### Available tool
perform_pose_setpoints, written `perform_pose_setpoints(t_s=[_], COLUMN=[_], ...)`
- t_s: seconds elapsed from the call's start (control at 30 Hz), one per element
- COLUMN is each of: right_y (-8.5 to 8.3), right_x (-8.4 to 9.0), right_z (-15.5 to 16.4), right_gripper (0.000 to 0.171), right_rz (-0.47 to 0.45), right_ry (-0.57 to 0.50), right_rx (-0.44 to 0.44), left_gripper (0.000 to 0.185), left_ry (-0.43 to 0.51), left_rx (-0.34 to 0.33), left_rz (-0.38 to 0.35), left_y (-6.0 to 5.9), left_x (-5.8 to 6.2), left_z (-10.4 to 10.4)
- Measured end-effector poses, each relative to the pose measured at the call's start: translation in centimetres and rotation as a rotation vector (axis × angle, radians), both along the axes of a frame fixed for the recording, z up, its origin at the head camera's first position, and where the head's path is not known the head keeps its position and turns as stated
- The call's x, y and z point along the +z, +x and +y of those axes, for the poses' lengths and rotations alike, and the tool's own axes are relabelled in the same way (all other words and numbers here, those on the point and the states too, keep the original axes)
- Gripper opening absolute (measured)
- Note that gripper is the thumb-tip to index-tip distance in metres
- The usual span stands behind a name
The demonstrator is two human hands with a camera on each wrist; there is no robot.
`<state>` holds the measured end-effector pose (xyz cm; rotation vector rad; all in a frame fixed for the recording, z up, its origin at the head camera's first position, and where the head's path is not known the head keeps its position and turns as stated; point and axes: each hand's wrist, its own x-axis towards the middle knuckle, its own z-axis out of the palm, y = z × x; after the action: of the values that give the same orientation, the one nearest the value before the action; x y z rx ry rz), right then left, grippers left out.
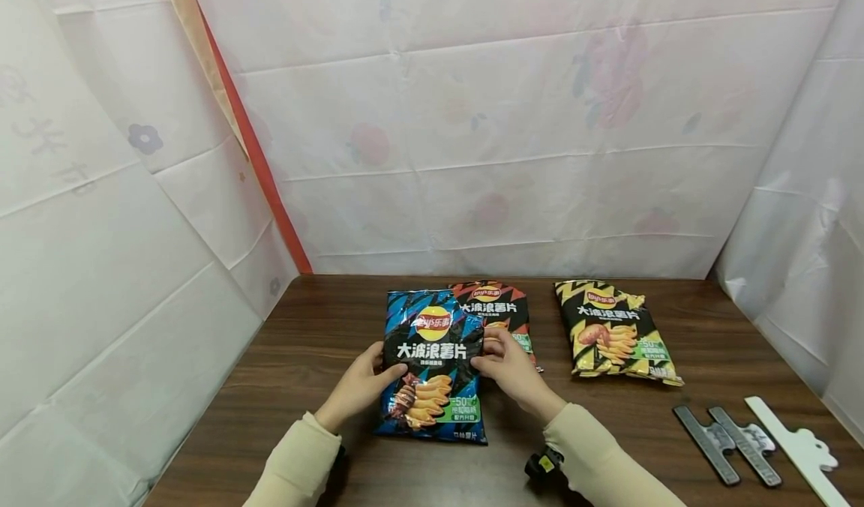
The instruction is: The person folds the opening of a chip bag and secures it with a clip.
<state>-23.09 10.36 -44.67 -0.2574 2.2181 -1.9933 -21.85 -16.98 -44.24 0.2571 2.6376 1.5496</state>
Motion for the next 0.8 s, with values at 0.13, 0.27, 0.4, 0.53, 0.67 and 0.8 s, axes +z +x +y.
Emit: perform_pose_setpoints(t_s=[0.13, 0.27, 0.4, 0.53, 0.67, 0.8], right_y=[0.2, 0.4, 0.5, 0.8, 1.0, 1.0], right_x=[0.1, 0.3, 0.3, 0.4, 0.5, 0.5], right_z=[0.7, 1.5, 2.2, 3.0, 3.7, 4.4], right_gripper=[0.047, 0.046, 0.048, 0.052, 0.051, 0.05], right_rz=[-0.012, -0.01, -0.003, 0.011, 0.006, 0.002], right_ry=[-0.003, 0.01, 0.023, 0.024, 0.021, 0.03], right_rx=[-0.021, -0.042, -0.051, -0.035, -0.04, -0.056], left_gripper=[0.05, 0.053, 0.053, 0.053, 0.059, 0.064], left_ry=[0.01, 0.003, 0.023, 0.045, 0.038, 0.028], left_rx=[-0.01, -0.005, -0.027, -0.07, -0.108, -0.134], left_rz=[0.0, 0.008, 0.008, 0.004, 0.005, 0.01], left_y=[0.2, 0.2, 0.3, 0.2, -0.1, -0.2], left_x=[-0.1, -0.2, -0.3, -0.4, -0.6, -0.6], left_z=[0.7, 1.3, 2.0, 2.5, 3.0, 3.6])
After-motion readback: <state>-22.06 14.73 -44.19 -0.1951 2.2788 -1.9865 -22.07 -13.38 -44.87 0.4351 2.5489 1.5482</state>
